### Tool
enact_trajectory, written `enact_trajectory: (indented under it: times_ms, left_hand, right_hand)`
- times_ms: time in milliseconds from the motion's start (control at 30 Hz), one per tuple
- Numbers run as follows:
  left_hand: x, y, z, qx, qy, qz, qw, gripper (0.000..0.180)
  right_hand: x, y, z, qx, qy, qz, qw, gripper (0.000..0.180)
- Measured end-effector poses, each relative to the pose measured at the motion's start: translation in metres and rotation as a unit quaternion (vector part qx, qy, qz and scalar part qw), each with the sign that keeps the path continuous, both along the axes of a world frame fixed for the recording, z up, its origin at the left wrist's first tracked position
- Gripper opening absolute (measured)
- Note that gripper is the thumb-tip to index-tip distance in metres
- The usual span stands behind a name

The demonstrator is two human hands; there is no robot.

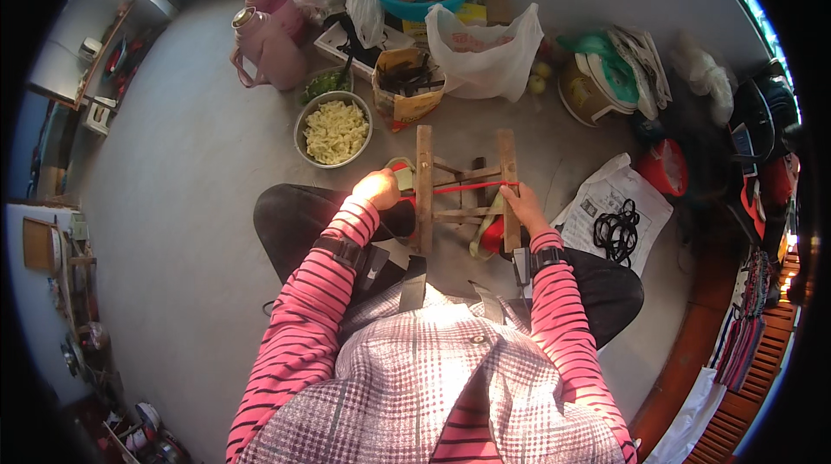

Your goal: The person sits on the floor and assembles a small wooden frame by threading red and black cords through its slots. They pull the cords tight, adjust the frame, and continue securing the structure with the cords.

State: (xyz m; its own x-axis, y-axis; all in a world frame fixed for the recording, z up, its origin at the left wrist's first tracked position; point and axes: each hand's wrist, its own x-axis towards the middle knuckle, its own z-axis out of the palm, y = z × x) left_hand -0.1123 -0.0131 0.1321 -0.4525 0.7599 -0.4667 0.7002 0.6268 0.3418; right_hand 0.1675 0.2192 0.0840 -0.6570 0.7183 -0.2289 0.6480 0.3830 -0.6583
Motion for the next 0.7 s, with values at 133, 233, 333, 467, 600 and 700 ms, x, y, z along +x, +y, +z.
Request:
enact_trajectory:
  times_ms: [133,233,333,467,600,700]
  left_hand:
    - [0.003,0.002,-0.004,0.049,-0.002,0.033,0.998,0.022]
    - [0.008,0.002,0.001,0.11,-0.004,0.034,0.993,0.02]
    - [0.008,0.003,0.009,0.093,0.0,-0.037,0.995,0.023]
    - [0.014,0.004,0.02,0.105,0.014,-0.118,0.987,0.026]
    - [0.02,0.007,0.025,0.139,-0.025,-0.064,0.988,0.025]
    - [0.02,0.005,0.021,0.149,-0.03,-0.086,0.985,0.025]
  right_hand:
    - [0.003,-0.007,-0.002,-0.011,0.016,-0.017,1.0,0.06]
    - [0.002,-0.005,-0.012,-0.011,-0.013,-0.026,1.0,0.062]
    - [0.008,-0.001,-0.017,-0.03,-0.018,-0.011,0.999,0.054]
    - [0.02,0.003,0.001,-0.107,-0.065,0.06,0.99,0.047]
    - [0.006,-0.009,0.028,0.025,-0.1,-0.029,0.994,0.041]
    - [-0.002,-0.019,0.054,0.164,-0.14,-0.03,0.976,0.033]
